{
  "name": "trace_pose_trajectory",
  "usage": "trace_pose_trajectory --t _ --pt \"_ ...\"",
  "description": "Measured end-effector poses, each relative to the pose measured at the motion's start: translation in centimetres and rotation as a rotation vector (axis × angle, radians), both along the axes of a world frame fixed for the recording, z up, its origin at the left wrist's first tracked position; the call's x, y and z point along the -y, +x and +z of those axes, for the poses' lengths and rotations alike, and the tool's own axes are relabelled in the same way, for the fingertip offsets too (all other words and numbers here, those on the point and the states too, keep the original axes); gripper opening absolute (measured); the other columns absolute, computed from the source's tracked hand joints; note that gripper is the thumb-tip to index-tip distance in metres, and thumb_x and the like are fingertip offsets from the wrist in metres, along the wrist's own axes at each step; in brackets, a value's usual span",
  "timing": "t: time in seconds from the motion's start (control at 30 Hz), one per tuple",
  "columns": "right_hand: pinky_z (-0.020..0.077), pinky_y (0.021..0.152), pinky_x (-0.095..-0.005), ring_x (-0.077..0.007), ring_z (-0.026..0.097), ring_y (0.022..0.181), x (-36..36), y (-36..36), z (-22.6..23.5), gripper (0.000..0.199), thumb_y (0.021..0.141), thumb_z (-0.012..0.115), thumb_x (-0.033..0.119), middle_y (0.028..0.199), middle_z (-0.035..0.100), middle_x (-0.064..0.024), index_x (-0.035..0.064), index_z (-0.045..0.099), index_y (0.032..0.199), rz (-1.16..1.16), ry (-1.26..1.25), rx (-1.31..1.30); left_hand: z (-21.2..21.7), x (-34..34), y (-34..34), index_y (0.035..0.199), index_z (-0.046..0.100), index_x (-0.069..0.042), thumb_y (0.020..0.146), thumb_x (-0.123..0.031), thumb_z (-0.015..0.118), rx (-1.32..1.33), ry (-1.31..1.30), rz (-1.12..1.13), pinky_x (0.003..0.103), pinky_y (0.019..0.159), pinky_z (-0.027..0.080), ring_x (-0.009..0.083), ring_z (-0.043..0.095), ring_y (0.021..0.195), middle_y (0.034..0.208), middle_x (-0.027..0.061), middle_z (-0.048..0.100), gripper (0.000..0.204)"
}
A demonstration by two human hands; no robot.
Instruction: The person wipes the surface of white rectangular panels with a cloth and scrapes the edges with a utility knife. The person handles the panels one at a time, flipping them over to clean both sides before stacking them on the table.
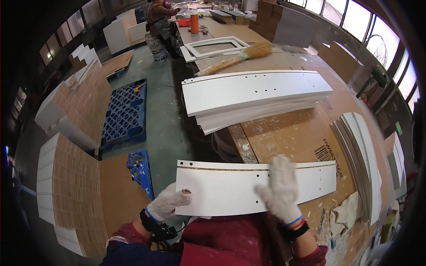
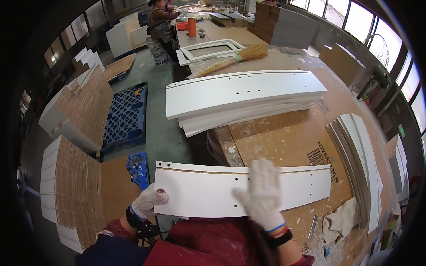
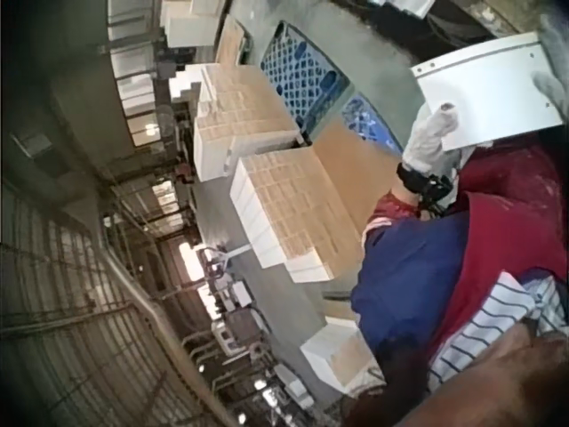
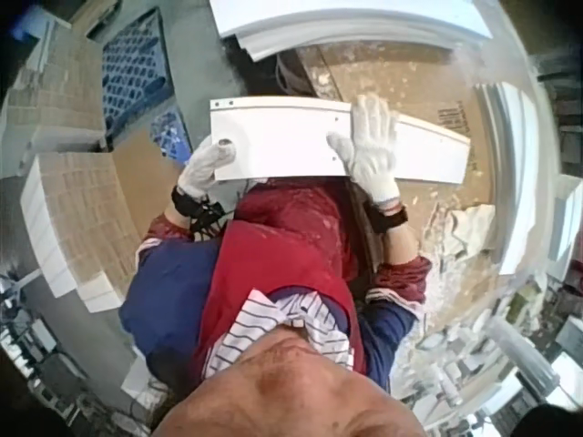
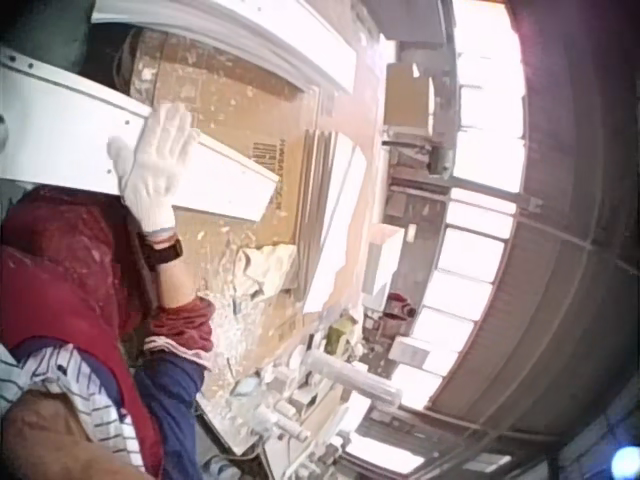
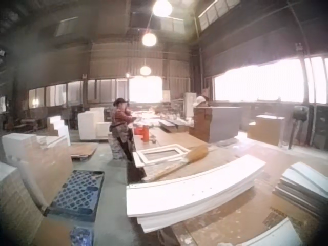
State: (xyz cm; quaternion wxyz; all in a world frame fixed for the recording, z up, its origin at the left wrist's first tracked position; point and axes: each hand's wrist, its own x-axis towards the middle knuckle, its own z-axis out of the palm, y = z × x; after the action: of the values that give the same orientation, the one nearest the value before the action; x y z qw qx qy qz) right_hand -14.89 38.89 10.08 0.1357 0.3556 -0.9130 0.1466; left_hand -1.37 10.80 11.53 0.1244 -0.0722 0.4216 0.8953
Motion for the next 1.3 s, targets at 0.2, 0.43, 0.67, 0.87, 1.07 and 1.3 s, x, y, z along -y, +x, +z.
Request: trace_pose_trajectory --t 0.2,0.43,0.67,0.87,1.07,1.3 --pt "0.0433 0.097 -0.0399 -0.0245 0.055 0.115 10.9 9.4 2.1 0.053 0.091 0.057 0.032 0.129 0.053 -0.0109 0.0009 0.044 0.132 0.949 0.030 -0.022 -0.9 -0.8 -0.2 0.138 0.034 0.004 0.095 -0.037 0.055 0.000 -0.062 0.097 0.036 0.096 0.049 0.0247 0.058 0.115 0.130 0.0164 0.052 0.063" --pt "0.0537 0.083 -0.0324 -0.0277 0.067 0.096 2.9 8.7 2.1 0.031 0.091 0.063 0.021 0.107 0.068 -0.0129 0.0065 0.064 0.118 0.526 -0.327 0.794 0.8 0.1 0.0 0.137 0.037 0.003 0.092 -0.033 0.060 -0.080 0.038 0.060 0.032 0.089 0.052 0.0230 0.059 0.111 0.126 0.0164 0.053 0.062" --pt "0.0536 0.088 -0.0330 -0.0215 0.063 0.105 -5.2 11.4 1.5 0.033 0.094 0.058 0.006 0.114 0.064 -0.0169 -0.0100 0.055 0.123 -0.224 -0.843 1.340 3.9 2.2 -1.5 0.133 0.039 0.004 0.095 -0.032 0.055 -0.217 0.009 0.191 0.048 0.078 0.059 0.0320 0.061 0.106 0.120 0.0177 0.055 0.054" --pt "0.0531 0.089 -0.0330 -0.0214 0.062 0.104 -7.6 11.9 1.1 0.036 0.094 0.059 0.008 0.115 0.063 -0.0157 -0.0099 0.054 0.124 -0.243 -0.951 1.271 9.1 1.8 -7.8 0.131 0.039 0.009 0.100 -0.040 0.040 -0.484 0.020 0.263 0.056 0.073 0.060 0.0391 0.065 0.098 0.119 0.0276 0.055 0.058" --pt "0.0500 0.086 -0.0260 -0.0120 0.064 0.094 -8.2 11.6 -0.9 0.037 0.094 0.061 0.021 0.107 0.068 -0.0078 -0.0021 0.059 0.123 -0.194 -0.791 1.200 7.3 4.4 -15.7 0.126 0.049 0.000 0.097 -0.033 0.053 -0.448 0.105 0.479 0.050 0.067 0.062 0.0322 0.067 0.092 0.116 0.0185 0.061 0.044" --pt "0.0498 0.086 -0.0264 -0.0133 0.064 0.094 -10.1 11.3 0.4 0.036 0.094 0.060 0.020 0.107 0.068 -0.0073 -0.0005 0.059 0.124 -0.307 -0.765 1.219 7.1 6.3 -17.6 0.123 0.051 0.001 0.098 -0.028 0.052 -0.317 -0.116 0.360 0.052 0.071 0.061 0.0326 0.066 0.099 0.117 0.0178 0.060 0.038"
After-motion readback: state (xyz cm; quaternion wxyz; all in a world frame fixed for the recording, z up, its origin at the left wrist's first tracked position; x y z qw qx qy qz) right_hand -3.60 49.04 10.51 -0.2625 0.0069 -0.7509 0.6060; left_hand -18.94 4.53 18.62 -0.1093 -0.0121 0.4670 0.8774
